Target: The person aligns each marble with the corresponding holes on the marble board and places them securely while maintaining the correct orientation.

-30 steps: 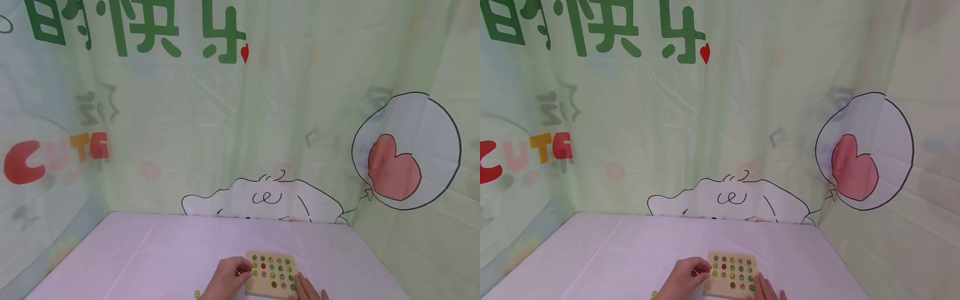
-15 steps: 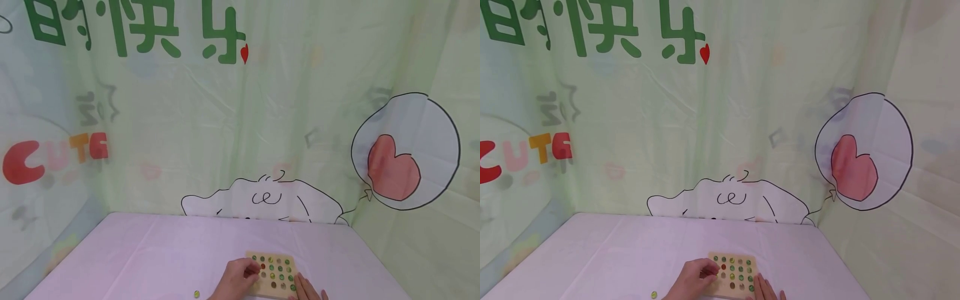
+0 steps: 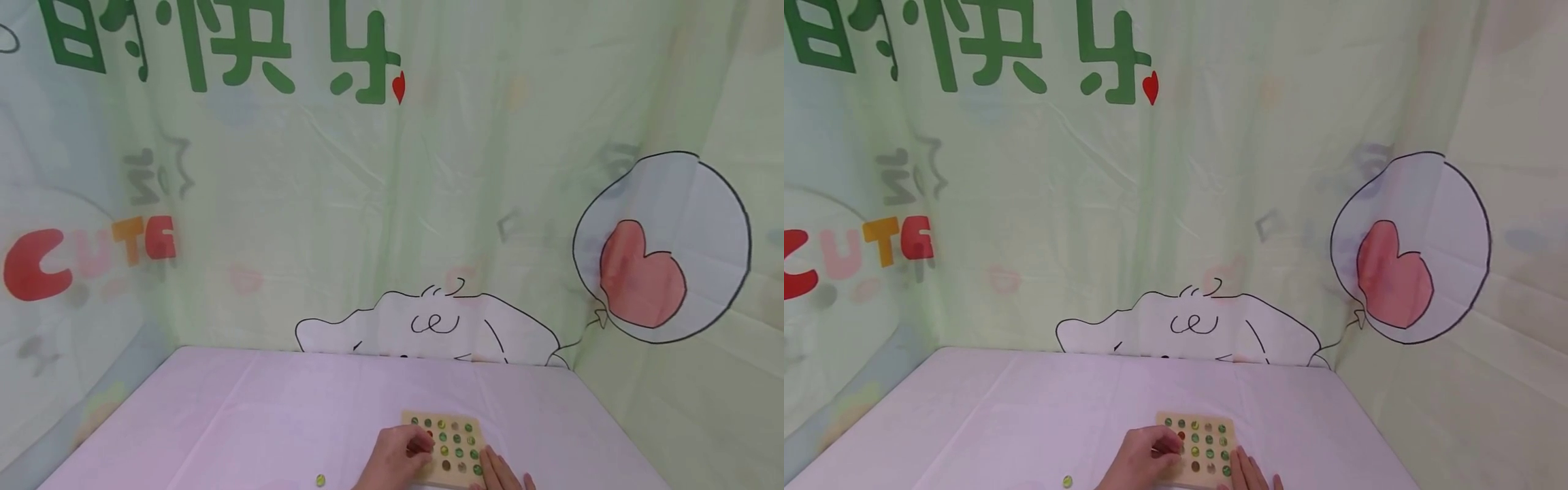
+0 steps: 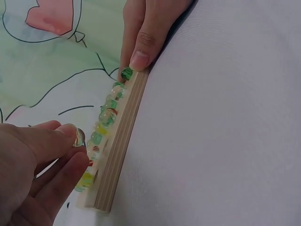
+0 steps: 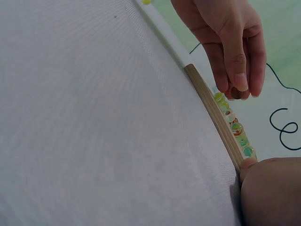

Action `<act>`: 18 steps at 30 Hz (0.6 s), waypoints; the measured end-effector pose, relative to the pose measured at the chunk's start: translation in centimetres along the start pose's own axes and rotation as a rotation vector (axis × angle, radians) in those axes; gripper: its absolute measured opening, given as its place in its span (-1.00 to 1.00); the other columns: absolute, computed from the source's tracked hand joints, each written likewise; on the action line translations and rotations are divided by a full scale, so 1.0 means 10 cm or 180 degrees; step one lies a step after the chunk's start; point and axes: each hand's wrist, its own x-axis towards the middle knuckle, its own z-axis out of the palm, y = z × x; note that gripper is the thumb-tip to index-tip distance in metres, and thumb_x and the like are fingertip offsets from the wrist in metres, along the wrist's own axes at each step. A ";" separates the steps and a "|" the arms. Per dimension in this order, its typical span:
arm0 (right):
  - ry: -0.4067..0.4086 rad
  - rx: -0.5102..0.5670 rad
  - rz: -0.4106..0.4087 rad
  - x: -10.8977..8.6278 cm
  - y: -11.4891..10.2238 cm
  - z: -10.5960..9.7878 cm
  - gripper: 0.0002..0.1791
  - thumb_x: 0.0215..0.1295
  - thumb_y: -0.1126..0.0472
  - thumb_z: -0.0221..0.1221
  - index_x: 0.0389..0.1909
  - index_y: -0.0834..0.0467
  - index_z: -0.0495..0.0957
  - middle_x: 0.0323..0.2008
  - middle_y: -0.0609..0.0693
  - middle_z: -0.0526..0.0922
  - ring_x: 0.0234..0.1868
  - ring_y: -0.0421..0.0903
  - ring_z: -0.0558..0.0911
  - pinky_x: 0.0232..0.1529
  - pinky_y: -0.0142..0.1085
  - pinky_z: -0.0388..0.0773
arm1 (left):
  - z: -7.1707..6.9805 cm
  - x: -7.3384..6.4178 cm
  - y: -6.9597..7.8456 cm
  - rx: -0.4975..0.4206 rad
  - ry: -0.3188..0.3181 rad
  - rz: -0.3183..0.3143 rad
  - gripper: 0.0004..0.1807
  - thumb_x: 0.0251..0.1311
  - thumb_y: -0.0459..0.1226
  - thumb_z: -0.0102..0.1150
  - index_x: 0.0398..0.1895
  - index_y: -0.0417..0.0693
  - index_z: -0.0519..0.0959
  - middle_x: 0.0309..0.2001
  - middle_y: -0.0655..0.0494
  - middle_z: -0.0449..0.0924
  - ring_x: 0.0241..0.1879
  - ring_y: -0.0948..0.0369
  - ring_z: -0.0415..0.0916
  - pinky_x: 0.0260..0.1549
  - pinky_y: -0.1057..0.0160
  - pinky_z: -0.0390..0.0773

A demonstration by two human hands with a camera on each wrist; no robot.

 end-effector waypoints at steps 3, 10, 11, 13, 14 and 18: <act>-0.0014 -0.0040 0.0004 0.00 -0.01 0.01 0.26 0.11 -0.66 -0.74 0.45 0.19 0.26 0.46 0.09 0.31 0.44 0.20 0.30 0.35 0.42 -0.11 | 0.02 0.02 -0.01 0.0073 0.0016 0.0011 -0.88 0.11 -0.46 0.34 -0.30 -0.14 0.66 -0.36 0.09 0.69 -0.40 0.45 0.51 -0.38 0.47 0.51; -0.0106 -0.0128 0.0167 0.03 0.03 0.09 0.29 0.04 -0.65 -0.83 0.48 0.11 0.21 0.49 0.02 0.26 0.48 0.15 0.25 0.41 0.36 -0.19 | 0.07 0.03 -0.02 0.0284 0.0064 0.0230 -0.88 0.06 -0.49 0.35 -0.35 -0.16 0.66 -0.41 0.14 0.68 -0.44 0.50 0.48 -0.41 0.48 0.50; -0.0099 -0.0137 0.0161 0.04 0.03 0.09 0.35 -0.05 -0.66 -0.90 0.48 0.12 0.22 0.49 0.02 0.27 0.47 0.15 0.26 0.41 0.36 -0.19 | 0.08 0.03 -0.03 0.0305 0.0070 0.0249 -0.88 0.06 -0.50 0.35 -0.36 -0.17 0.66 -0.43 0.17 0.67 -0.44 0.51 0.47 -0.41 0.48 0.50; -0.0090 -0.0152 0.0150 0.02 0.01 0.07 0.34 -0.02 -0.66 -0.87 0.48 0.13 0.22 0.48 0.03 0.28 0.47 0.16 0.27 0.40 0.37 -0.16 | 0.10 0.04 -0.04 0.0363 0.0086 0.0285 -0.88 0.05 -0.50 0.35 -0.38 -0.16 0.66 -0.45 0.19 0.67 -0.46 0.52 0.46 -0.43 0.48 0.49; -0.0134 -0.0194 0.0176 0.02 -0.01 0.06 0.25 0.09 -0.66 -0.74 0.49 0.12 0.21 0.49 0.03 0.26 0.47 0.15 0.26 0.42 0.35 -0.17 | 0.10 0.04 -0.04 0.0380 0.0092 0.0292 -0.88 0.04 -0.50 0.35 -0.38 -0.16 0.66 -0.45 0.20 0.66 -0.46 0.52 0.46 -0.44 0.48 0.49; -0.0205 -0.0222 0.0238 -0.03 -0.10 -0.05 -0.06 0.37 -0.50 -0.30 0.49 0.11 0.20 0.49 0.02 0.26 0.47 0.14 0.25 0.44 0.31 -0.13 | 0.13 0.05 -0.07 0.0474 0.0103 0.0324 -0.86 0.02 -0.51 0.36 -0.38 -0.16 0.66 -0.46 0.19 0.67 -0.47 0.52 0.46 -0.45 0.48 0.49</act>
